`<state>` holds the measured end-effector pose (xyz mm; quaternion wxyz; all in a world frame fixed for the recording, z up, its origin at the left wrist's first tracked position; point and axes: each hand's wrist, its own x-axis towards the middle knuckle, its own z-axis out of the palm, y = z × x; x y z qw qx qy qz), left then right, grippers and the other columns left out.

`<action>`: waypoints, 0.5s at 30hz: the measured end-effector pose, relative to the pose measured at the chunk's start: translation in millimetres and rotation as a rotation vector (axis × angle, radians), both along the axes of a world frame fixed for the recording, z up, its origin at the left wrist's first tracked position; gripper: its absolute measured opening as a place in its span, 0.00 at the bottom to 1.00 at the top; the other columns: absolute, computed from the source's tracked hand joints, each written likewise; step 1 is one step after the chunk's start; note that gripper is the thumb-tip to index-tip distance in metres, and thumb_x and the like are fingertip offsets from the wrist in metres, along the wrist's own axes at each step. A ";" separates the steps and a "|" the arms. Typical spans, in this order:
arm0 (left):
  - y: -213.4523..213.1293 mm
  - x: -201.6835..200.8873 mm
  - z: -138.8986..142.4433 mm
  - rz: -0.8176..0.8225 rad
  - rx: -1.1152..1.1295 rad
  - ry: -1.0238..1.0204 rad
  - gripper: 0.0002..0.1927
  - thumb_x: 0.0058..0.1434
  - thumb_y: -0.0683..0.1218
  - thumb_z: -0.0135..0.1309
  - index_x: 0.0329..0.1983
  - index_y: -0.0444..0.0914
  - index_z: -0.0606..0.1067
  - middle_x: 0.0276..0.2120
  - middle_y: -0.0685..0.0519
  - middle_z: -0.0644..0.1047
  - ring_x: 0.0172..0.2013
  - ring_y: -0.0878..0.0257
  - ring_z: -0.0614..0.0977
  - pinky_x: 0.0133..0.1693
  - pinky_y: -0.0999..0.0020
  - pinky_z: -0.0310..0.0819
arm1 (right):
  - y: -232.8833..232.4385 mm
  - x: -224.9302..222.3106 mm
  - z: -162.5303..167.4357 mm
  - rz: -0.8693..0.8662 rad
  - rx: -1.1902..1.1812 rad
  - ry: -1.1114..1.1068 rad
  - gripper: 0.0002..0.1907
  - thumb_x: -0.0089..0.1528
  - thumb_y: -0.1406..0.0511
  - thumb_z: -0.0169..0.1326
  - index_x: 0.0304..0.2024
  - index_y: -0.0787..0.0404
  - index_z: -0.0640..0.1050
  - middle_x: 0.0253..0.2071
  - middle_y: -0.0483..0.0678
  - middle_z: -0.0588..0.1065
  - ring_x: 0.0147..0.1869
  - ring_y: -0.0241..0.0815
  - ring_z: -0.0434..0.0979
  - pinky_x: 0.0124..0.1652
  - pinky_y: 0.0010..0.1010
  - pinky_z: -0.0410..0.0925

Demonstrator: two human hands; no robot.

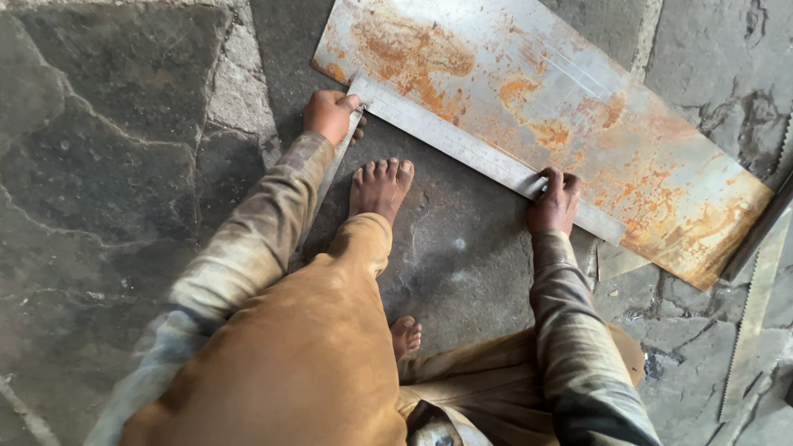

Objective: The person uses a ruler and a marker to draw straight lines on metal sheets. They measure and mark multiple sheets, repositioning the ruler to create parallel lines on each piece.

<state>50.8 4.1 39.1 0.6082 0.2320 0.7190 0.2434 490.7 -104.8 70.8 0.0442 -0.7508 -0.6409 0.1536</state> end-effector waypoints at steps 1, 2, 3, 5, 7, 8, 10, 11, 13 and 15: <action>-0.8 -0.6 -4.0 -0.001 0.005 0.006 0.13 0.67 0.47 0.54 0.36 0.32 0.80 0.24 0.50 0.82 0.18 0.63 0.82 0.17 0.66 0.73 | -1.6 2.8 -4.0 0.009 -0.005 -0.003 0.28 0.54 0.78 0.56 0.55 0.52 0.74 0.55 0.60 0.68 0.59 0.66 0.69 0.55 0.51 0.67; -1.5 -1.2 -8.6 -0.007 0.016 0.012 0.13 0.67 0.47 0.54 0.36 0.32 0.80 0.24 0.50 0.82 0.18 0.63 0.81 0.18 0.67 0.73 | -2.3 7.0 -8.5 0.017 -0.008 -0.007 0.28 0.54 0.78 0.55 0.56 0.53 0.74 0.56 0.60 0.67 0.59 0.66 0.69 0.54 0.51 0.67; -2.6 -2.6 -13.2 -0.014 0.023 0.017 0.13 0.67 0.47 0.54 0.36 0.32 0.81 0.24 0.50 0.81 0.18 0.63 0.81 0.18 0.67 0.74 | -3.1 12.5 -12.8 0.023 -0.014 -0.011 0.28 0.55 0.78 0.55 0.56 0.53 0.74 0.56 0.60 0.67 0.60 0.66 0.69 0.54 0.51 0.67; -4.1 -5.4 -21.9 -0.022 0.062 -0.012 0.13 0.68 0.46 0.54 0.37 0.31 0.80 0.24 0.49 0.80 0.18 0.62 0.81 0.18 0.65 0.74 | 0.1 26.6 -20.8 0.086 -0.057 0.022 0.30 0.55 0.77 0.54 0.60 0.56 0.73 0.55 0.64 0.67 0.58 0.67 0.68 0.53 0.53 0.66; -4.8 -8.7 -28.0 -0.042 0.086 -0.092 0.12 0.69 0.46 0.52 0.39 0.31 0.80 0.25 0.49 0.80 0.19 0.61 0.81 0.19 0.65 0.74 | 8.4 41.7 -25.3 0.155 -0.016 0.150 0.34 0.53 0.76 0.53 0.64 0.64 0.68 0.52 0.63 0.69 0.56 0.66 0.68 0.54 0.54 0.65; -5.4 -10.5 -29.5 -0.052 0.072 -0.129 0.12 0.69 0.46 0.51 0.41 0.31 0.80 0.26 0.49 0.80 0.20 0.62 0.81 0.19 0.65 0.74 | 12.9 46.5 -26.3 0.209 0.044 0.281 0.39 0.52 0.76 0.53 0.67 0.70 0.63 0.50 0.61 0.72 0.55 0.65 0.69 0.55 0.54 0.64; -6.0 -12.8 -30.0 -0.059 0.027 -0.091 0.12 0.70 0.47 0.50 0.44 0.33 0.79 0.27 0.49 0.82 0.19 0.62 0.81 0.19 0.66 0.73 | 25.0 45.1 -28.7 0.130 0.005 0.370 0.30 0.58 0.79 0.44 0.63 0.65 0.73 0.47 0.57 0.75 0.51 0.54 0.76 0.51 0.44 0.70; -6.3 -13.0 -29.1 -0.061 0.024 -0.090 0.12 0.71 0.47 0.50 0.44 0.32 0.78 0.28 0.48 0.81 0.19 0.61 0.80 0.18 0.65 0.72 | 29.3 39.0 -28.7 -0.032 -0.153 0.598 0.26 0.62 0.78 0.43 0.62 0.64 0.75 0.43 0.52 0.74 0.45 0.46 0.73 0.46 0.38 0.70; -6.7 -12.9 -24.7 -0.073 0.013 -0.084 0.13 0.72 0.47 0.50 0.44 0.31 0.77 0.28 0.48 0.81 0.19 0.61 0.80 0.18 0.65 0.71 | 38.7 16.8 -28.7 -0.239 -0.337 0.912 0.18 0.68 0.74 0.44 0.58 0.64 0.77 0.39 0.45 0.75 0.37 0.35 0.74 0.39 0.29 0.72; -6.7 -11.7 -18.2 -0.085 -0.004 -0.068 0.13 0.74 0.47 0.48 0.44 0.31 0.77 0.29 0.48 0.81 0.20 0.62 0.80 0.20 0.66 0.73 | 48.6 -14.7 -25.4 -0.320 -0.405 0.997 0.14 0.70 0.70 0.47 0.55 0.65 0.78 0.37 0.44 0.76 0.35 0.32 0.76 0.37 0.26 0.73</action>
